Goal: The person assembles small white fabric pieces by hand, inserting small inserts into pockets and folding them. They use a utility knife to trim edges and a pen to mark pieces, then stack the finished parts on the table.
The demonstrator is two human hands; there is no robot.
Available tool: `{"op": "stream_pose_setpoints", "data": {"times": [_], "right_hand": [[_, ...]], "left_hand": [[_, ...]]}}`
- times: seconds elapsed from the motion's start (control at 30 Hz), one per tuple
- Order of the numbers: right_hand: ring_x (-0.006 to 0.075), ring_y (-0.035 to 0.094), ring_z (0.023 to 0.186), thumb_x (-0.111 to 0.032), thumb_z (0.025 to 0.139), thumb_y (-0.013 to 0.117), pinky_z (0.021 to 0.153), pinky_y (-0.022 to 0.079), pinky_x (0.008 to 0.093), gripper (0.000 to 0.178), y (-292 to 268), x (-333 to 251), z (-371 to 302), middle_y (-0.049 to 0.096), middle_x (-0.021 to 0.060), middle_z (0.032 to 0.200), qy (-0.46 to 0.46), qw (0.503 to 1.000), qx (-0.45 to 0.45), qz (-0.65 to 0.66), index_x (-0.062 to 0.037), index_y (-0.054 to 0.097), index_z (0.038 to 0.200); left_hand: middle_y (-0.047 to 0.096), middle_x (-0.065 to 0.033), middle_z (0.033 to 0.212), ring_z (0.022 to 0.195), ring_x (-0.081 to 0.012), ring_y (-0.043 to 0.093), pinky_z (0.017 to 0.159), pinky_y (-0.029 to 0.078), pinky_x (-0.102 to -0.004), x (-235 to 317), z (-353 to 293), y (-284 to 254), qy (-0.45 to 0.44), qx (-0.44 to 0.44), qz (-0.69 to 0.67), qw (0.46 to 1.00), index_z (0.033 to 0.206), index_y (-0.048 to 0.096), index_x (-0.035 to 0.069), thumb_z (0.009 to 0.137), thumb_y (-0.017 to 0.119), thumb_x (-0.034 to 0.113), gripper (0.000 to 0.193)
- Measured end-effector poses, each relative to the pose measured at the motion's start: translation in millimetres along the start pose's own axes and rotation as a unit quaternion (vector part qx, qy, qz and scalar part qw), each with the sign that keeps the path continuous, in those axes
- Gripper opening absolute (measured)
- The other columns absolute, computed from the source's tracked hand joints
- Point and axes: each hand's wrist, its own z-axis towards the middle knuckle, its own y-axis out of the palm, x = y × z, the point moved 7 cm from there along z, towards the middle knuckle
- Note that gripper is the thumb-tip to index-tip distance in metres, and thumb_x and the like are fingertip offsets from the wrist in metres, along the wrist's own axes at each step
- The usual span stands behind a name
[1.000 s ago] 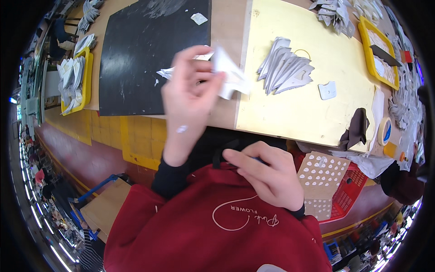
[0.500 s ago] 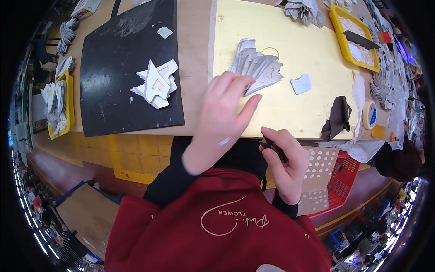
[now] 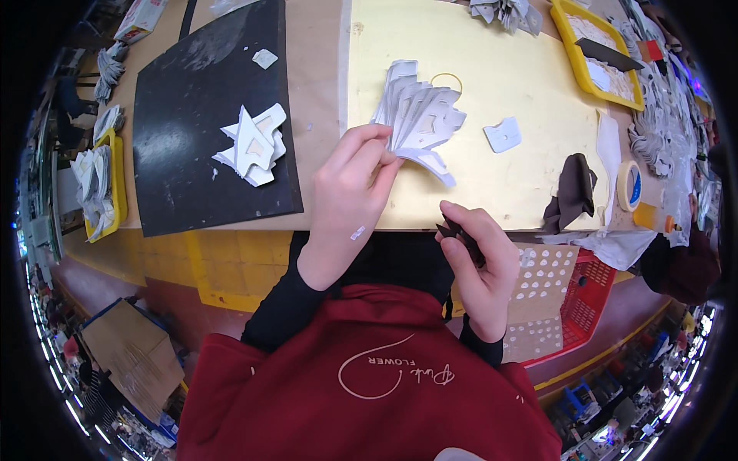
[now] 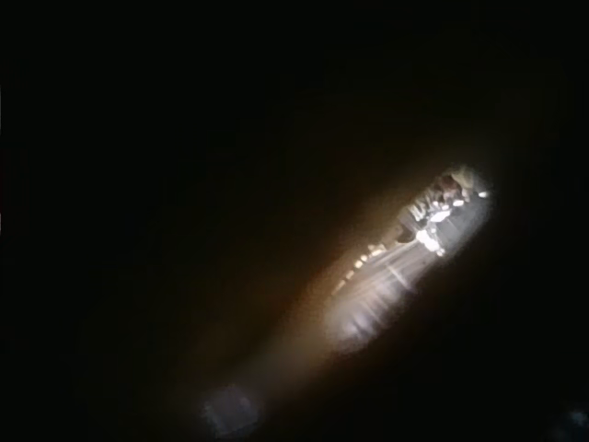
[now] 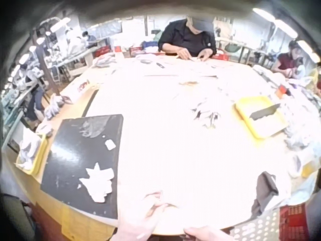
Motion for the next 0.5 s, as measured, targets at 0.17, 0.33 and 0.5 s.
{"op": "stream_pose_setpoints", "data": {"times": [0.17,0.33,0.5], "right_hand": [[0.0158,0.056,0.067,0.006,0.080,0.068,0.059,0.046,0.0258,0.043,6,-6,5,0.063,0.0090,0.086,-0.043,0.999,-0.006,0.028,-0.0014,0.064,0.123],[0.0181,0.057,0.065,0.005,0.081,0.067,0.059,0.046,0.0259,0.046,12,-10,7,0.061,0.0096,0.084,-0.062,0.998,0.021,-0.006,-0.0016,0.063,0.126],[0.0141,0.054,0.064,0.003,0.086,0.064,0.057,0.044,0.0252,0.042,16,-5,13,0.059,0.0081,0.083,-0.033,0.999,-0.011,-0.026,-0.0021,0.062,0.127]], "left_hand": [[0.067,-0.0113,0.098,0.081,-0.0154,0.067,0.071,0.053,-0.0266,-12,-9,-6,-0.098,-0.074,-0.210,0.970,0.085,0.061,-0.003,0.084,0.069,-0.002,0.008],[0.067,-0.0083,0.097,0.087,-0.0093,0.064,0.081,0.052,-0.0211,-6,-22,-7,-0.296,-0.136,-0.438,0.838,0.103,0.063,-0.005,0.090,0.067,-0.001,0.014],[0.065,-0.0103,0.108,0.098,-0.0117,0.063,0.089,0.052,-0.0230,-12,-36,-3,-0.350,-0.219,-0.434,0.801,0.107,0.063,-0.004,0.091,0.064,-0.002,0.016]]}}
